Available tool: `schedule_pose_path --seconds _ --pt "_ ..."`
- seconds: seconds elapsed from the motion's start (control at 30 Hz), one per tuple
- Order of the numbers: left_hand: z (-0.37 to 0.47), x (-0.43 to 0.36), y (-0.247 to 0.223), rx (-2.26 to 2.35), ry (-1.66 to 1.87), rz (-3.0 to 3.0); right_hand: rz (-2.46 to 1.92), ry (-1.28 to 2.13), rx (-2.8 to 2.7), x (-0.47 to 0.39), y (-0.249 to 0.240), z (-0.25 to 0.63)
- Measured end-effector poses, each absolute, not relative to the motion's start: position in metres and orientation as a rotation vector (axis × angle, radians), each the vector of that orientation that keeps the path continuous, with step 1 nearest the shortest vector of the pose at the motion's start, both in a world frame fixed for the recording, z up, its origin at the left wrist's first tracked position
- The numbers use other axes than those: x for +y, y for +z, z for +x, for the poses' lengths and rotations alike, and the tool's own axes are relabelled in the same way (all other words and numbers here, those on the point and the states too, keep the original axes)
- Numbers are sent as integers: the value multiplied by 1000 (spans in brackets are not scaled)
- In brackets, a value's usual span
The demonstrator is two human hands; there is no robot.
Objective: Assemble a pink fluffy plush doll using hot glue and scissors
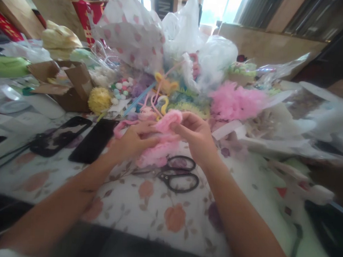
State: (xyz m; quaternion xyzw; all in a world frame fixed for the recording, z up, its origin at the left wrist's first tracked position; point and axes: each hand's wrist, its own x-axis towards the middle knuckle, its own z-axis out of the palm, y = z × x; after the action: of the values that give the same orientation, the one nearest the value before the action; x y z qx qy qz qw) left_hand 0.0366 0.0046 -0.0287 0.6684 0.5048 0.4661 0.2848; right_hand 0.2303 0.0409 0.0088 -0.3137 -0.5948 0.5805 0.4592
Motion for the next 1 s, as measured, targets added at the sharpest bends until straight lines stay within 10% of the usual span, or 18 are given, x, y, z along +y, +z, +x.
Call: schedule_pose_path --seconds 1.0 --pt "22 26 -34 917 1073 1563 -685 1357 -1802 47 5 225"
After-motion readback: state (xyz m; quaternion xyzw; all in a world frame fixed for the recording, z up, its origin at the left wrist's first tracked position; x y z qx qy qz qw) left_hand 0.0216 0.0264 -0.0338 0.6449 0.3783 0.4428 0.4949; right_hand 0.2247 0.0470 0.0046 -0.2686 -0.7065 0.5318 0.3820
